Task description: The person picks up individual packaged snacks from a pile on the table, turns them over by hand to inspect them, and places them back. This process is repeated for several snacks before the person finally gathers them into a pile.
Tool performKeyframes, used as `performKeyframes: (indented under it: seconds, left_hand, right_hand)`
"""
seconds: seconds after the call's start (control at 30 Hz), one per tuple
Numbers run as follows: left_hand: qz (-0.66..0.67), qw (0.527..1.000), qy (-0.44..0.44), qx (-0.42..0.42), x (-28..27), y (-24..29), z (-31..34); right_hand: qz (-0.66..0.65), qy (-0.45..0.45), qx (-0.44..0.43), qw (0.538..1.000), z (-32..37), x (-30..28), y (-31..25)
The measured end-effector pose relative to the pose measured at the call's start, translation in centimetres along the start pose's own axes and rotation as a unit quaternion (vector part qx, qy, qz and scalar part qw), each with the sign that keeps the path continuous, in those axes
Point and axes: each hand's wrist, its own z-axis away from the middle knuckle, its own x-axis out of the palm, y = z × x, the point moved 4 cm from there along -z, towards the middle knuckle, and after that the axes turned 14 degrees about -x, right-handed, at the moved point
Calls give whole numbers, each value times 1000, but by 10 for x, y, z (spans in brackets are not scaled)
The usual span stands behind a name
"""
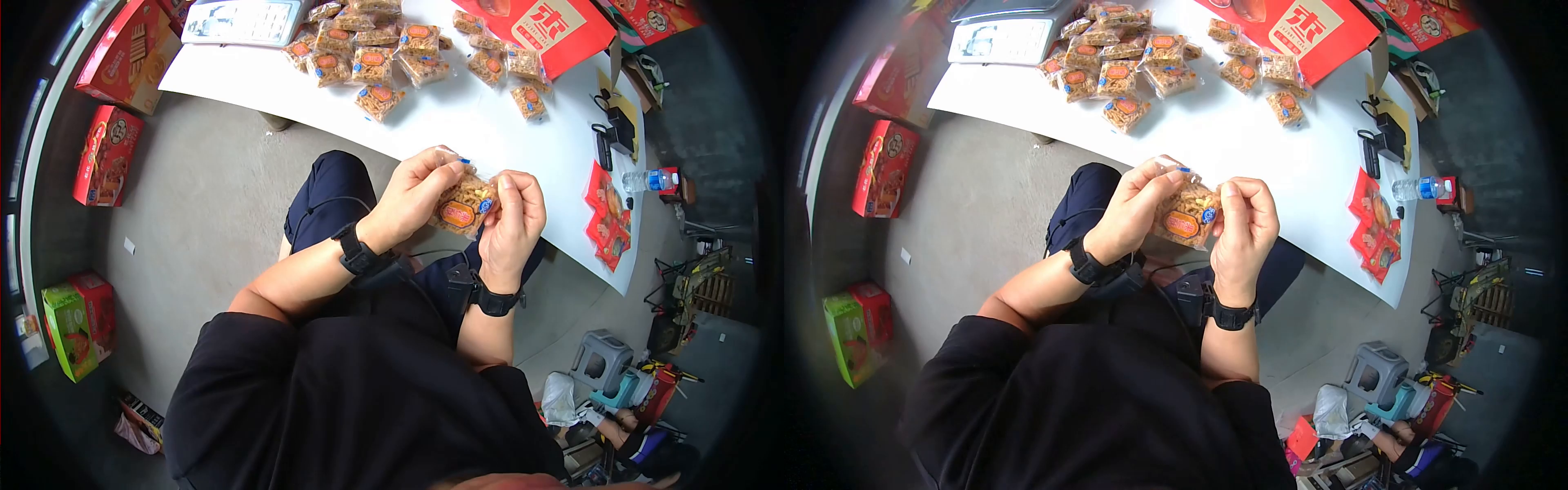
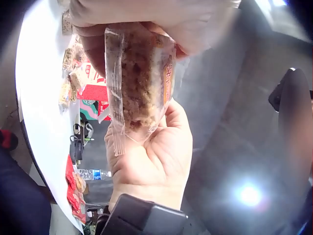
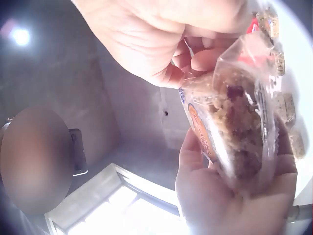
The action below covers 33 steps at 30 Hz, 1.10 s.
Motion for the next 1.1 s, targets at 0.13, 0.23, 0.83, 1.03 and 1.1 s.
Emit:
performKeyframes:
  seconds: [0.13, 0.23, 0.83, 1.03, 1.1]
  left_hand:
    - [-62, 998, 22, 3, 1, 9, -1]
    - [-5, 999, 24, -28, 0, 11, -4]
    - [183, 973, 128, -61, -24, 11, -18]
    - [211, 969, 114, -66, -21, 7, -15]
    - [220, 967, 111, -73, -19, 6, -14]
  right_hand:
    - [-11, 9, 9, 1000, -1, -4, 0]
    - [-14, 2, 26, 1000, -3, -2, 5]
    - [-43, -49, 147, 987, 19, 5, 37]
    - [-64, -38, 108, 991, 16, -1, 40]
    - [-84, -5, 106, 991, 15, -1, 35]
